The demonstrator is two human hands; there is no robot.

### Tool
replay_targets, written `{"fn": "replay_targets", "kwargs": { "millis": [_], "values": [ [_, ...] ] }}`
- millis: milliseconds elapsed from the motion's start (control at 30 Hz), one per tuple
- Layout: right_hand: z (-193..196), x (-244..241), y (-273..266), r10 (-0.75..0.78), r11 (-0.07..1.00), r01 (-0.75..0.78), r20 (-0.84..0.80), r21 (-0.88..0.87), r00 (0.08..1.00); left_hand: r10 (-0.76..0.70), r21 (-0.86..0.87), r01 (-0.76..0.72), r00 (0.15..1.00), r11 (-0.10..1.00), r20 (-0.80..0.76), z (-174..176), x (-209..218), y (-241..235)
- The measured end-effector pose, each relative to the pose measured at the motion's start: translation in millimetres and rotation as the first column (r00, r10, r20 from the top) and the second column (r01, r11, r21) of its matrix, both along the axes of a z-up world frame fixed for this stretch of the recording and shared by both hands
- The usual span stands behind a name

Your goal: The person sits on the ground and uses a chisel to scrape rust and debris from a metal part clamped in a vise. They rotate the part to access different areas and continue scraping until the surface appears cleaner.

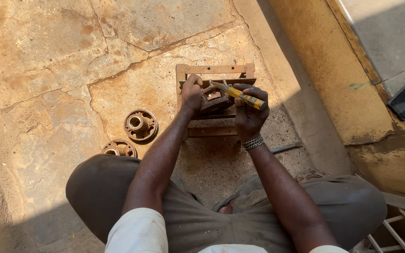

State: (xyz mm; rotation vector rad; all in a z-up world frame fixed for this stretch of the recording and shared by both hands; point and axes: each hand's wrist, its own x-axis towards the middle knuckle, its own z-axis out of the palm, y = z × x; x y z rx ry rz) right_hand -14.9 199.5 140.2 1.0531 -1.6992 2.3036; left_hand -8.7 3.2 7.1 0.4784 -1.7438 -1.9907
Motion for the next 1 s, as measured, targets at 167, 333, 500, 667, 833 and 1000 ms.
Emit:
{"fn": "replay_targets", "kwargs": {
  "millis": [167,333,500,667,833,1000],
  "values": [
    [4.9,-4.6,-1.0,-0.022,0.972,0.013,0.034,0.235,0.999,0.074,-0.205,-0.076,0.997,0.976,-0.019,-7.2,-9.3,-6.6],
    [4.1,0.2,10.5,-0.105,0.975,0.107,-0.021,0.197,0.994,0.089,-0.193,-0.083,0.996,0.978,0.019,-0.8,-4.8,3.0],
    [10.7,-3.6,8.6,-0.063,0.98,0.031,0.157,0.198,0.986,0.08,-0.121,-0.069,0.993,0.99,0.089,17.6,0.9,6.8],
    [12.5,6.6,7.8,-0.066,0.964,0.06,0.017,0.26,0.998,0.01,0.0,-0.01,1.0,1.0,-0.026,12.6,0.8,7.0],
    [20.4,3.9,7.8,-0.11,0.958,0.087,0.069,0.272,0.991,0.019,-0.108,-0.017,1.0,0.994,0.014,15.6,4.9,2.2],
    [7.9,4.1,16.1,-0.048,0.974,0.04,0.029,0.223,0.998,0.009,-0.276,-0.017,1.0,0.961,-0.029,12.2,3.9,12.6]
  ]
}}
